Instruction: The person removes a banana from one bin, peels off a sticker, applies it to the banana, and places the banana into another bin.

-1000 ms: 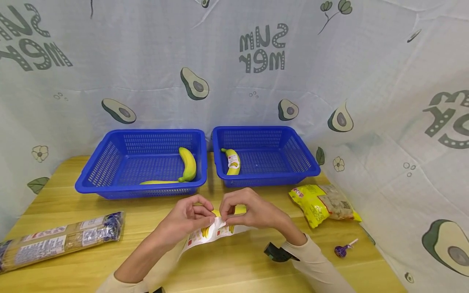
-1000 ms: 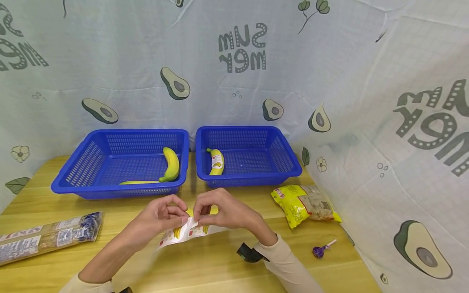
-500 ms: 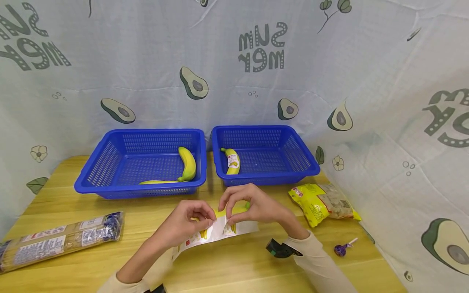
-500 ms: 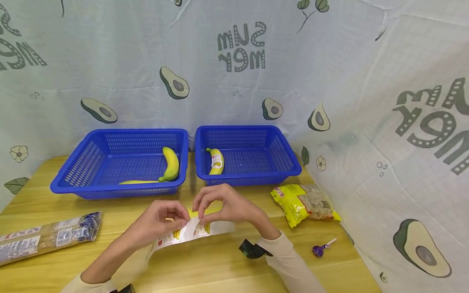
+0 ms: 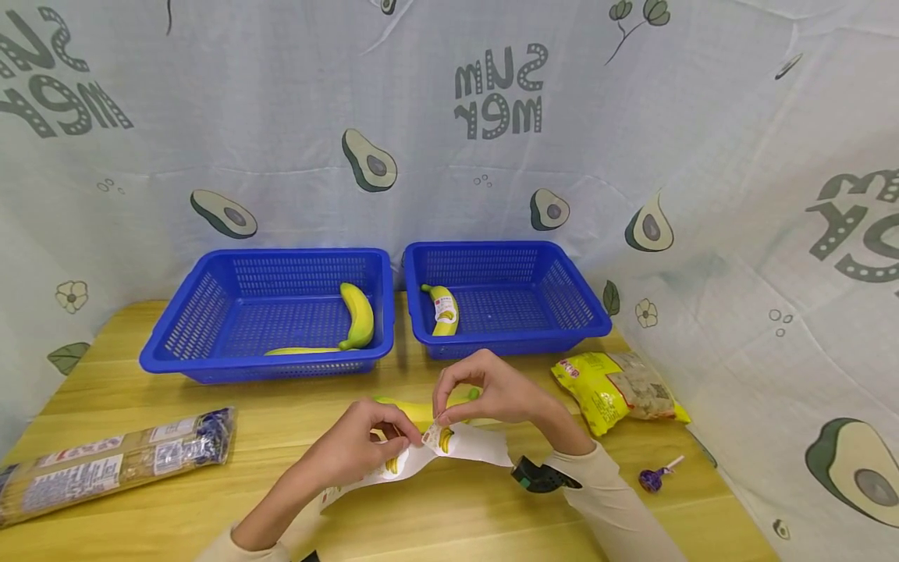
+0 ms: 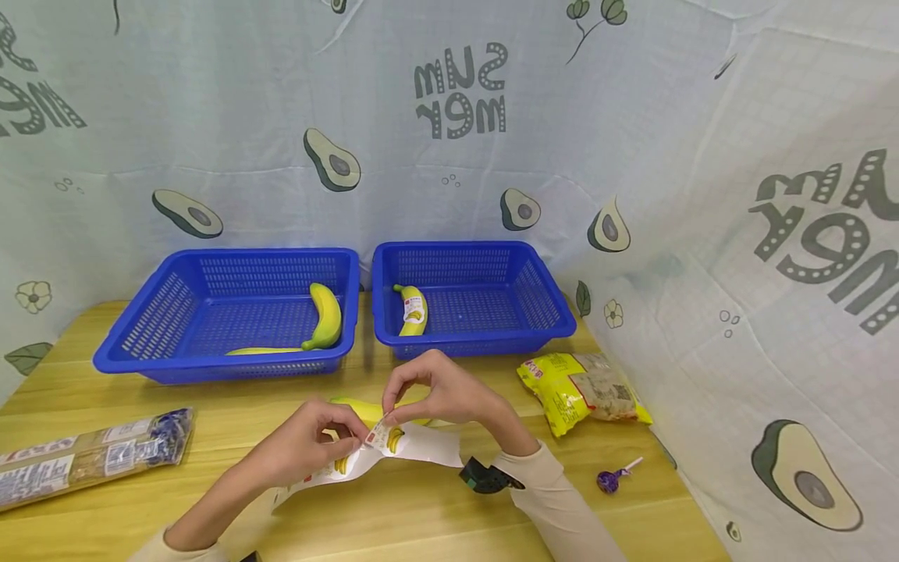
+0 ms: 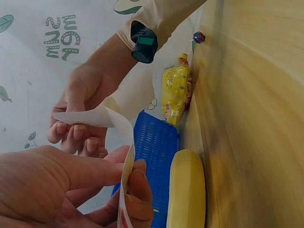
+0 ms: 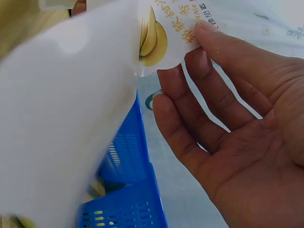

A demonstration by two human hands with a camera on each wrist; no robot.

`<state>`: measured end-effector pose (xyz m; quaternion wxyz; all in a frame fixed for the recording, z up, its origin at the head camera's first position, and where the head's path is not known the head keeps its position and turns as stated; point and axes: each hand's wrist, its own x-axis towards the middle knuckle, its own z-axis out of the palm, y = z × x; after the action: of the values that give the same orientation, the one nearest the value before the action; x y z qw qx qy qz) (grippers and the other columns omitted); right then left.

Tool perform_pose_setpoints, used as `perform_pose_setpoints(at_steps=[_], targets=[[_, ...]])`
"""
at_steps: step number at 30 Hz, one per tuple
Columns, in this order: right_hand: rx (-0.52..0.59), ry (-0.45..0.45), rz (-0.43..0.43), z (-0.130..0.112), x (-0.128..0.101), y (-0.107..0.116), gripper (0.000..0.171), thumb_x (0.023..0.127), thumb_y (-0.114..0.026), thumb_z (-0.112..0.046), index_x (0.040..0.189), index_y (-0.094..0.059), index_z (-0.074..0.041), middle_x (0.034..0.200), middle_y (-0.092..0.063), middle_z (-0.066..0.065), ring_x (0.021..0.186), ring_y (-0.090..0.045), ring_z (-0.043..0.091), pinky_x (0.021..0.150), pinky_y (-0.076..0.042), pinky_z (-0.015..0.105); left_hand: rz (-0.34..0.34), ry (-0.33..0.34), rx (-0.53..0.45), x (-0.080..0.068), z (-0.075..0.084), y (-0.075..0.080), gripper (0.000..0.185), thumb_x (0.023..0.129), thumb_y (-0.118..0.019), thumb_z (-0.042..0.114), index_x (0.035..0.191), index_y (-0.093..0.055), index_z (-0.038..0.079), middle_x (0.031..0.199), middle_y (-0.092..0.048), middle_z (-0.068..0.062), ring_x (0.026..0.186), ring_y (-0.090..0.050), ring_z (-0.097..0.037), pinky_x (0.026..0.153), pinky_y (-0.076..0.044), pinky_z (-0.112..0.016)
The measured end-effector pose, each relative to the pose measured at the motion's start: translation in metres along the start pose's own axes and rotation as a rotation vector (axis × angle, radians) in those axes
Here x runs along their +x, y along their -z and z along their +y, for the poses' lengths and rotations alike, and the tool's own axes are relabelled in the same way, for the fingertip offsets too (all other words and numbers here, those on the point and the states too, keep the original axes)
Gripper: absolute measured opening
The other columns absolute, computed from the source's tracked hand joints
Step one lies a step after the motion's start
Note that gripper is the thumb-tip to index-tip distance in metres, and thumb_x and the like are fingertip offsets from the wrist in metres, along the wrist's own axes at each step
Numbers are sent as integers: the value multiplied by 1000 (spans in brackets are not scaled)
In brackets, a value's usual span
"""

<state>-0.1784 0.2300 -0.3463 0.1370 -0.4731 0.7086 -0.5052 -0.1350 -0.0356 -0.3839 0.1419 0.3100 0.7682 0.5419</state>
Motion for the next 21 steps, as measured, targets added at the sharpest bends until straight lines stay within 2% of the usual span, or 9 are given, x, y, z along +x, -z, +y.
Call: perform_pose_setpoints(at_steps=[13, 21], targets=[[16, -43, 8, 0, -1, -2, 11, 93, -79, 10, 96, -70, 4, 90, -70, 20, 82, -69, 14, 80, -67, 43, -47, -22, 43, 0, -11, -20, 18, 95, -71, -8, 95, -82, 6, 90, -77, 3, 80, -63, -3, 71, -56, -23], [7, -39, 8, -1, -2, -1, 11, 93, -78, 10, 96, -70, 3, 89, -70, 19, 81, -69, 16, 79, -66, 38, -103, -30, 53, 0, -20, -36, 20, 94, -71, -12, 93, -81, 5, 90, -75, 3, 82, -62, 0, 75, -58, -23]])
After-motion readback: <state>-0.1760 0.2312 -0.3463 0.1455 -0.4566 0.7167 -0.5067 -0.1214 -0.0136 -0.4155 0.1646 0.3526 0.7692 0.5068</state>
